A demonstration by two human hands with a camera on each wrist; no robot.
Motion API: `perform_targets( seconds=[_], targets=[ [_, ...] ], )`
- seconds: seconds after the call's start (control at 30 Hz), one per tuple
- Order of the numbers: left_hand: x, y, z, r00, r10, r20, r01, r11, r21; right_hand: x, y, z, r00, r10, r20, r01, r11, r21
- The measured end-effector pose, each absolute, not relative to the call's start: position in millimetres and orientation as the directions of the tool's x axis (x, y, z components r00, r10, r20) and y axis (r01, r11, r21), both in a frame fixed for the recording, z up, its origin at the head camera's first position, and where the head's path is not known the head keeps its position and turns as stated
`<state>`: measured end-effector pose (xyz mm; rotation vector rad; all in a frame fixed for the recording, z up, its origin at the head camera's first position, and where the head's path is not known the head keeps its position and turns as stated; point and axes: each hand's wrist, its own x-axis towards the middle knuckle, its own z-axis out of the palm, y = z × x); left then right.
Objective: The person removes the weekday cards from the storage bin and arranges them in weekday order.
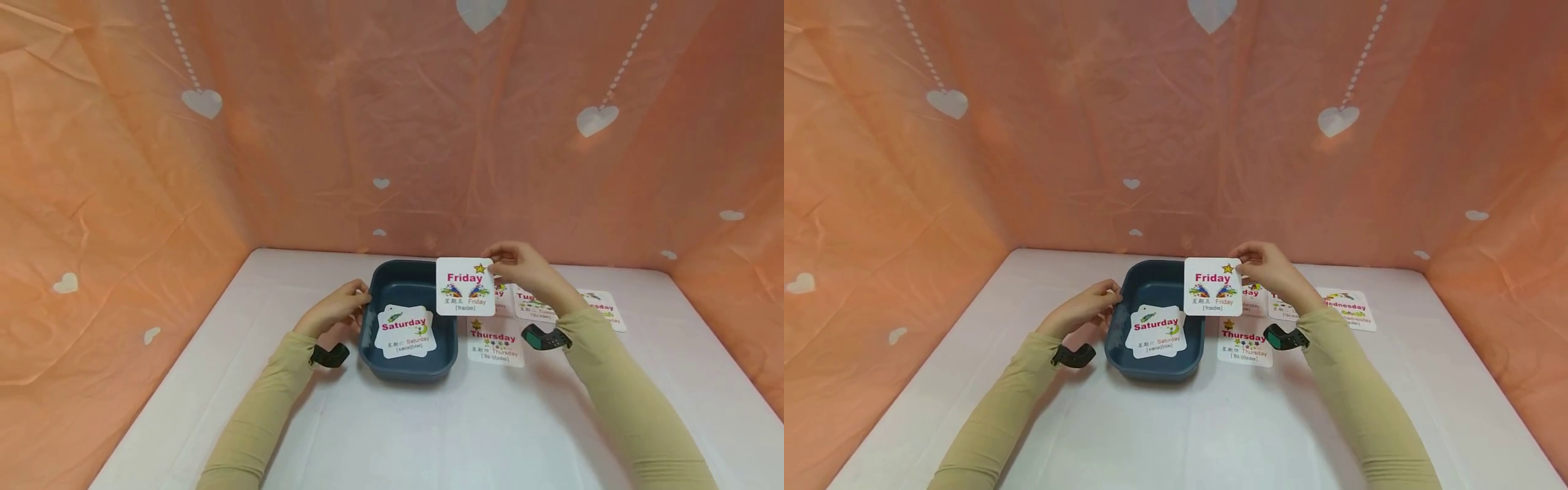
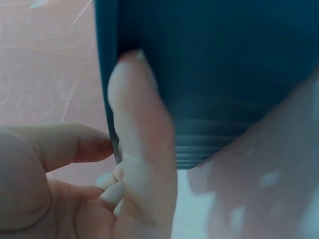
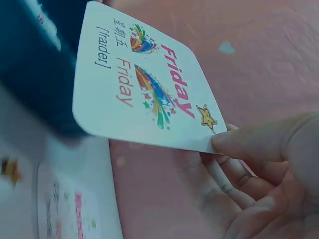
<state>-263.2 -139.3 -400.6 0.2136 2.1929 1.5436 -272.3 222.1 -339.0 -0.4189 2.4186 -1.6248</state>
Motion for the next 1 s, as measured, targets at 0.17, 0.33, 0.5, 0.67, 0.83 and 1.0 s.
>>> perform_targets(
  seconds=[0.17,0.33,0.5,0.67,0.83,1.0],
  targets=[
    [-262.3,-139.0,-399.9,-0.894,0.365,-0.261,-0.123,0.36,0.925,-257.6,254.5,-341.6,-0.953,-0.298,-0.043,-0.103,0.457,-0.884],
    [-260.9,-139.0,-397.7,-0.895,0.361,-0.261,-0.124,0.36,0.925,-245.3,283.7,-350.1,-0.963,-0.255,-0.082,-0.064,0.517,-0.854],
    [-260.5,-139.6,-398.8,-0.896,0.37,-0.246,-0.112,0.349,0.93,-232.3,306.6,-364.0,-0.967,-0.224,-0.118,-0.021,0.535,-0.845],
    [-259.8,-138.7,-398.7,-0.895,0.362,-0.261,-0.126,0.356,0.926,-218.9,327.8,-380.5,-0.972,-0.189,-0.137,0.01,0.554,-0.832],
    [-259.8,-137.7,-398.3,-0.9,0.348,-0.264,-0.126,0.372,0.92,-208.4,345.0,-392.6,-0.977,-0.143,-0.16,0.046,0.589,-0.807],
    [-260.3,-137.9,-397.4,-0.901,0.351,-0.256,-0.115,0.376,0.92,-202.8,353.2,-398.3,-0.974,-0.132,-0.182,0.07,0.592,-0.803]
  ],
)
